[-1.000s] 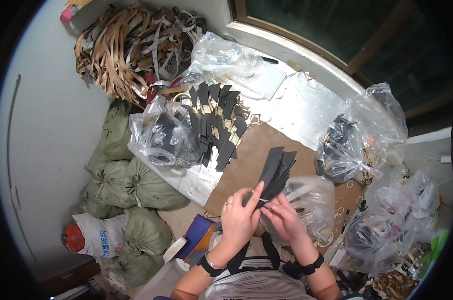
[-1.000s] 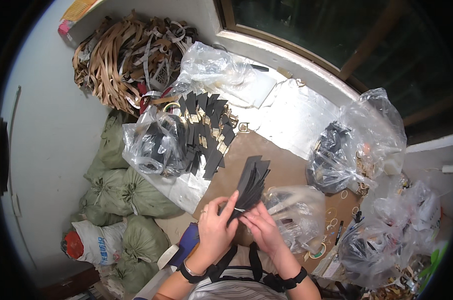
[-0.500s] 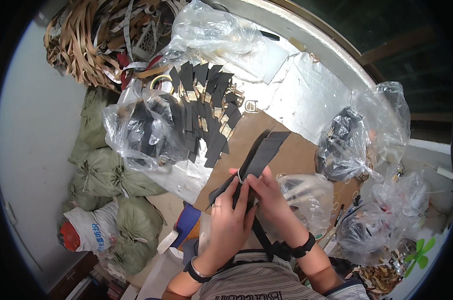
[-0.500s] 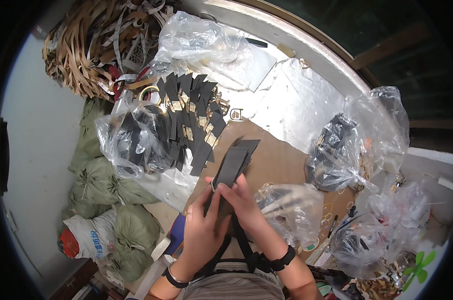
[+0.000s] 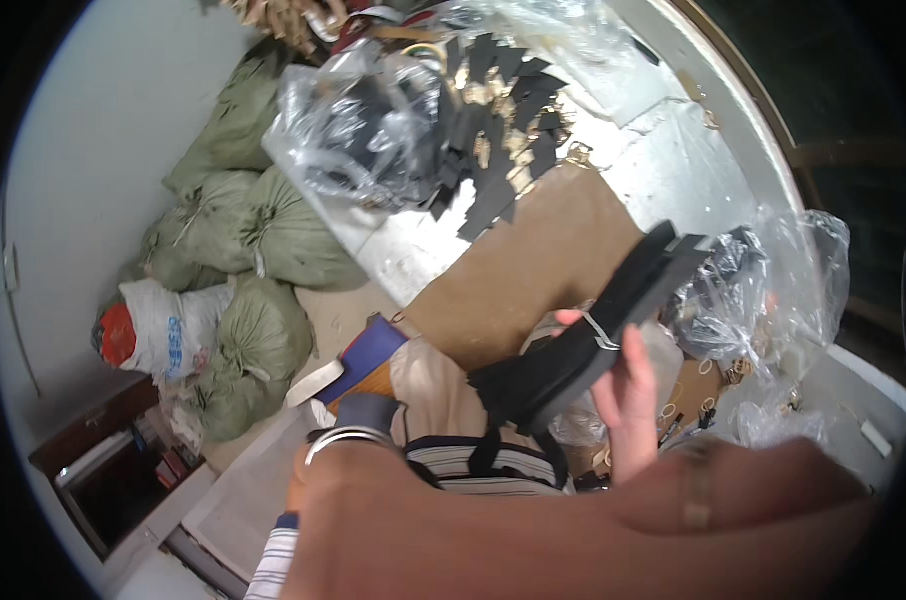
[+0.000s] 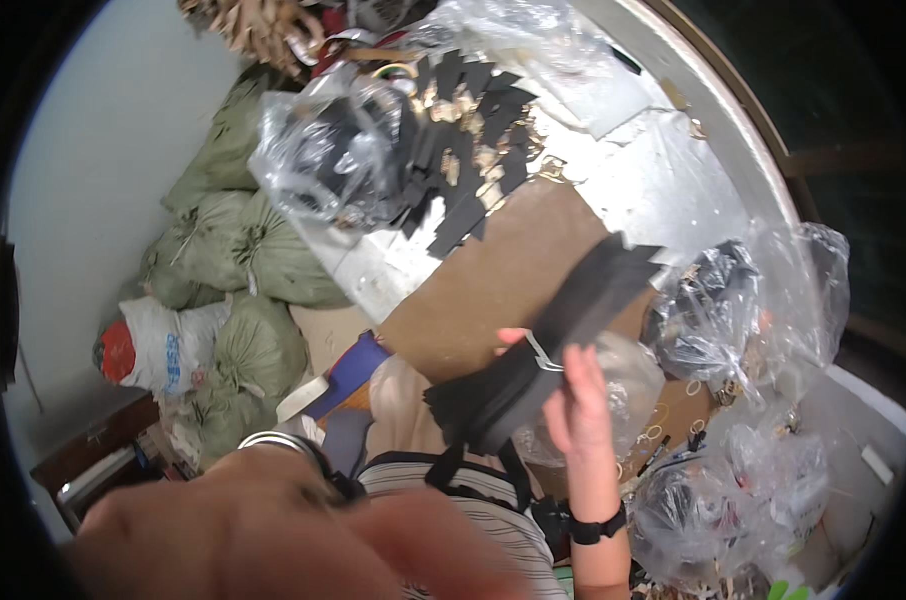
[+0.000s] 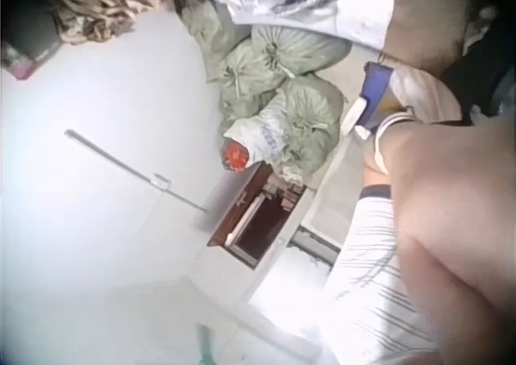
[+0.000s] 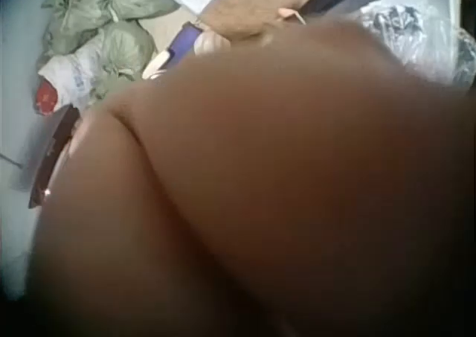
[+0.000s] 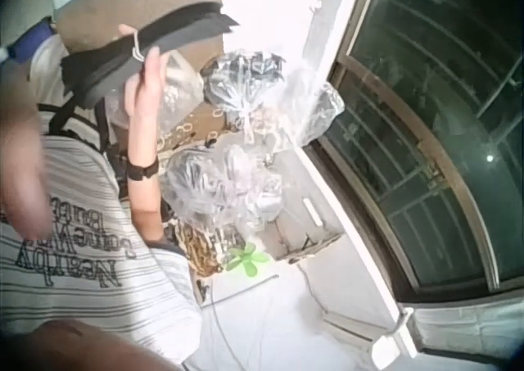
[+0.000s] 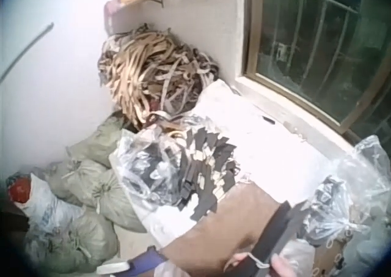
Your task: Applying tape to shoe straps and organizing them into plastic bags for manufacturing.
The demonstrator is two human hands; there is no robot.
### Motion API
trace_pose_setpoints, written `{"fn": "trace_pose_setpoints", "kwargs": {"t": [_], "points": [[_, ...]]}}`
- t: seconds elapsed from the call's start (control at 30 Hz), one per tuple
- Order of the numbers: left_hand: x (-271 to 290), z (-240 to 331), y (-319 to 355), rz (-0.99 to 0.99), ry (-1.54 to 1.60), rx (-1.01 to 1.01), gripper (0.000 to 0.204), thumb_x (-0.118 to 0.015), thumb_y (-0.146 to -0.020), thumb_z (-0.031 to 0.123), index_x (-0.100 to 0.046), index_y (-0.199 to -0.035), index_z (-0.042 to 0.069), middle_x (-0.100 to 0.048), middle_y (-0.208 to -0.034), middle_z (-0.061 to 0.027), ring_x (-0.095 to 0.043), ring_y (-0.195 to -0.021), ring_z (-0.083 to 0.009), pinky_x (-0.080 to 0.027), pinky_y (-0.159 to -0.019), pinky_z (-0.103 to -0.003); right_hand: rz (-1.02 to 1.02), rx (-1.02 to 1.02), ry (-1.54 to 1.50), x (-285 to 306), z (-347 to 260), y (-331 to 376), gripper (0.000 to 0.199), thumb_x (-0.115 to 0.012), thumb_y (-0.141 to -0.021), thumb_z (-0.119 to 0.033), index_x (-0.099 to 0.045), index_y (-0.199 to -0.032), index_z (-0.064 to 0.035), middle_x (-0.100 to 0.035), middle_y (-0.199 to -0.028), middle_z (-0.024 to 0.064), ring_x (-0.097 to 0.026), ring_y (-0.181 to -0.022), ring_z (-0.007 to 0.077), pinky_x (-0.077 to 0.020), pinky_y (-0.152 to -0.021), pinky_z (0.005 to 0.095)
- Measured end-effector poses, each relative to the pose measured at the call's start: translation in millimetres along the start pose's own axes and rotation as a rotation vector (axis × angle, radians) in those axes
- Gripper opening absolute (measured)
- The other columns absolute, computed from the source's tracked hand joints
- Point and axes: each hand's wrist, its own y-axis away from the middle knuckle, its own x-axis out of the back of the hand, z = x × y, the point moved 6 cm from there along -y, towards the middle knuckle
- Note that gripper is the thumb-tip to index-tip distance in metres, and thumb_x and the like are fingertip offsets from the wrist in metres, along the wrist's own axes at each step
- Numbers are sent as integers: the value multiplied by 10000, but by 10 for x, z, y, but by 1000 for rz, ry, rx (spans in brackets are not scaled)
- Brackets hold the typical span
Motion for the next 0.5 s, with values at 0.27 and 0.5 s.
{"fn": "trace_pose_setpoints", "kwargs": {"t": [0.27, 0.5], "points": [[331, 117, 421, -38, 46, -46, 167, -578, -865, 205, -541, -768, 75, -656, -783, -81, -596, -681, -216, -467, -647, -376, -12, 53, -267, 196, 19, 315, 487, -432, -1035, -391, -503, -1339, -17, -555, -1305, 277, -595, -1144, 382, -489, -999, 484], [401, 238, 731, -113, 97, -105, 137, -570, -874, 188, -548, -836, 59, -651, -840, -93, -602, -728, -214, -467, -686, -370, 18, 82, -272, 189, 23, 393, 442, -437, -1040, -362, -544, -1299, -20, -582, -1278, 267, -606, -1128, 373, -485, -1014, 485]]}}
